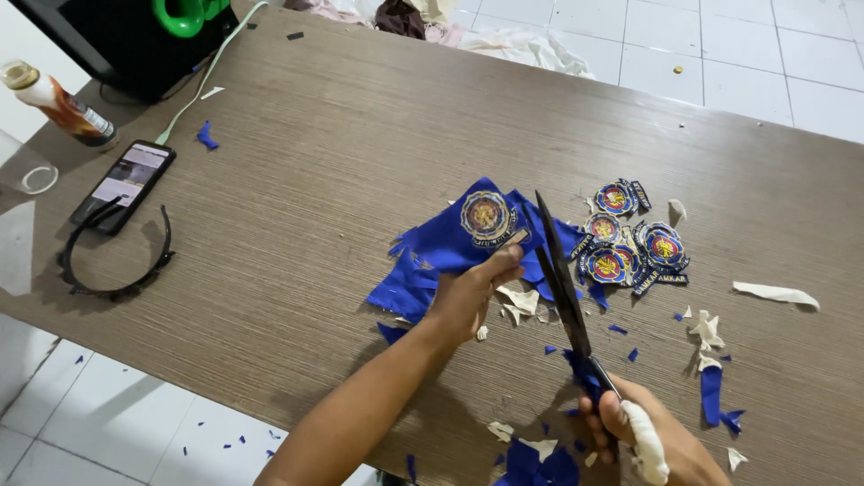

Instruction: Trimming excess blue fabric from around circular embroidered patches using scissors on a wooden table.

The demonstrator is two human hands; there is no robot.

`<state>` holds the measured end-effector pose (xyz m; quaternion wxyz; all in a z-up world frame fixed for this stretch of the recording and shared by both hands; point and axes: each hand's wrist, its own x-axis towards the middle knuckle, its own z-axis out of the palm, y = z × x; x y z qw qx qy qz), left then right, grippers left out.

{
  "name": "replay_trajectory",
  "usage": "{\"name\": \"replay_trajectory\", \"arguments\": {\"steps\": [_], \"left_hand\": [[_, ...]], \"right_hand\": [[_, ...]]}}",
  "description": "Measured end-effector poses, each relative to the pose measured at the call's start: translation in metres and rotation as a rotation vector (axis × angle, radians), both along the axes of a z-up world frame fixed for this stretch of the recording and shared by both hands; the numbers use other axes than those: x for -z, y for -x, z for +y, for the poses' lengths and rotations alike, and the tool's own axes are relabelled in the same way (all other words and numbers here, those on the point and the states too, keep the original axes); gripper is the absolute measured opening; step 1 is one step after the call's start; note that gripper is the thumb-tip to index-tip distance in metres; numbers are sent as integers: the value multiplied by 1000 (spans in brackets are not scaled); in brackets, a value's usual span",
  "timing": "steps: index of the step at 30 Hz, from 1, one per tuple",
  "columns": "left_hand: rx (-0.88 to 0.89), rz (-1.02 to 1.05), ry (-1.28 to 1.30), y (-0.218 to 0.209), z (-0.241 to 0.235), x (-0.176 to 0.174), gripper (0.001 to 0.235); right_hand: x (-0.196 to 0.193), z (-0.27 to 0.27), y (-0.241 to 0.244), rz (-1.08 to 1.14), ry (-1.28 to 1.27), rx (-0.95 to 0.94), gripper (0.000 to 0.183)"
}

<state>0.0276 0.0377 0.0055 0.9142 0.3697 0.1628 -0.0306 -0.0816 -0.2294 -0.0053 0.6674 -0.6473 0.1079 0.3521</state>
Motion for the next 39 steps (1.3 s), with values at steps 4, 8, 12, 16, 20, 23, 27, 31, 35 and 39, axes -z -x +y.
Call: {"name": "replay_trajectory", "arguments": {"steps": [4, 8, 12, 16, 20, 23, 27, 31, 35, 39], "left_hand": [[31, 34, -132, 6, 7, -9, 23], [66, -15, -175, 3, 0, 6, 28], [218, 23, -349, 6, 4, -11, 33], [177, 42, -356, 8, 1, 0, 31], [123, -12, -431, 12, -9, 14, 22], [157, -11, -357, 16, -16, 20, 11], [263, -230, -373, 19, -13, 26, 11], [109, -61, -493, 21, -8, -16, 41], [112, -127, -372, 19, -6, -11, 21], [60, -153, -405, 18, -8, 7, 18]], "right_hand": [[-10, -2, -16, -236, 324, -206, 38], [-42, 2, -26, -290, 450, -273, 29], [-23, -18, -47, -288, 473, -305, 45], [-18, -26, -27, -61, 280, -189, 41], [-31, -13, -17, -331, 495, -354, 58], [-28, -4, -10, -279, 425, -306, 55], [-27, -6, -11, -356, 449, -342, 58], [-14, -21, -14, -458, 366, -447, 57], [-19, -24, -13, -513, 345, -490, 59], [-1, -26, -13, -410, 598, -465, 47]]}}
